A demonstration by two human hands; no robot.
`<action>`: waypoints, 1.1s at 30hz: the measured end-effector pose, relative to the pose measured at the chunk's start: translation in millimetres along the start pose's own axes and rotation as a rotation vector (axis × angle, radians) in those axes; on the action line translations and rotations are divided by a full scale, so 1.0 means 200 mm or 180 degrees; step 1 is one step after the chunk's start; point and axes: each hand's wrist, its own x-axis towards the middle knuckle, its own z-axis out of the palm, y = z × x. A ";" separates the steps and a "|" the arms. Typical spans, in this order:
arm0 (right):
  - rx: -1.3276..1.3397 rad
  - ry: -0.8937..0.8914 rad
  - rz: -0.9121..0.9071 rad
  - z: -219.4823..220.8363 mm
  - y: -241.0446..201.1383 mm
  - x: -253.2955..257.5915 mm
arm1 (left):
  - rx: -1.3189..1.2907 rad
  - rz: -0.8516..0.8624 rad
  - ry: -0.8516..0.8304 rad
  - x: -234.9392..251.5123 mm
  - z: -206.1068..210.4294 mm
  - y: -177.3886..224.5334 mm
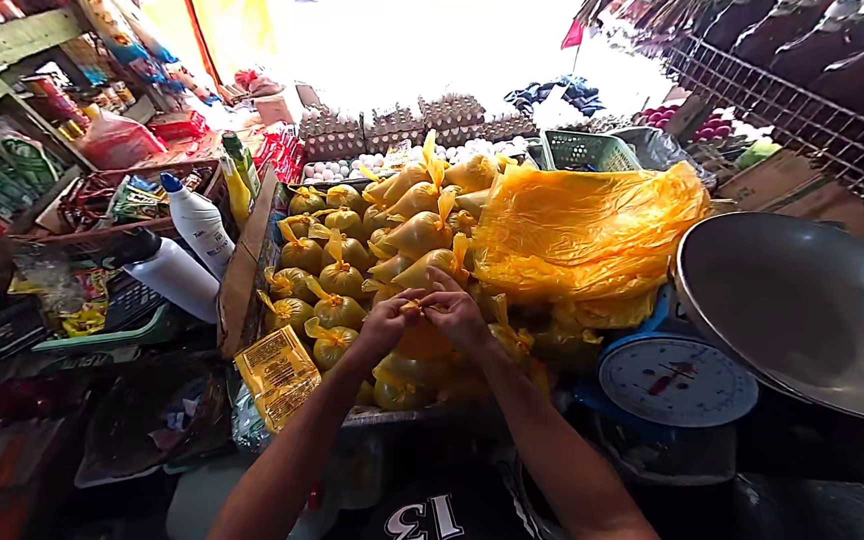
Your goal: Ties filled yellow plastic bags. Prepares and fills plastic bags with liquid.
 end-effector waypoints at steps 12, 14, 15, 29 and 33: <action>-0.0716 0.1133 0.0156 0.20 -0.04 -0.10 | -0.0526 -0.0051 0.0921 0.00 0.06 -0.02; -0.0858 0.1188 0.0209 0.16 0.04 -0.10 | -0.0399 0.0050 0.0726 -0.06 0.05 -0.13; -0.0907 0.1158 0.0279 0.12 0.06 -0.11 | -0.0295 0.0128 0.0640 -0.08 0.04 -0.16; 0.0260 -0.1576 0.1419 -0.41 -0.35 0.46 | 0.1271 0.1047 0.1049 0.02 -0.11 0.34; 0.0171 -0.0825 0.1528 -0.70 -0.40 0.81 | 0.1334 0.0499 0.1349 -0.40 -0.30 0.02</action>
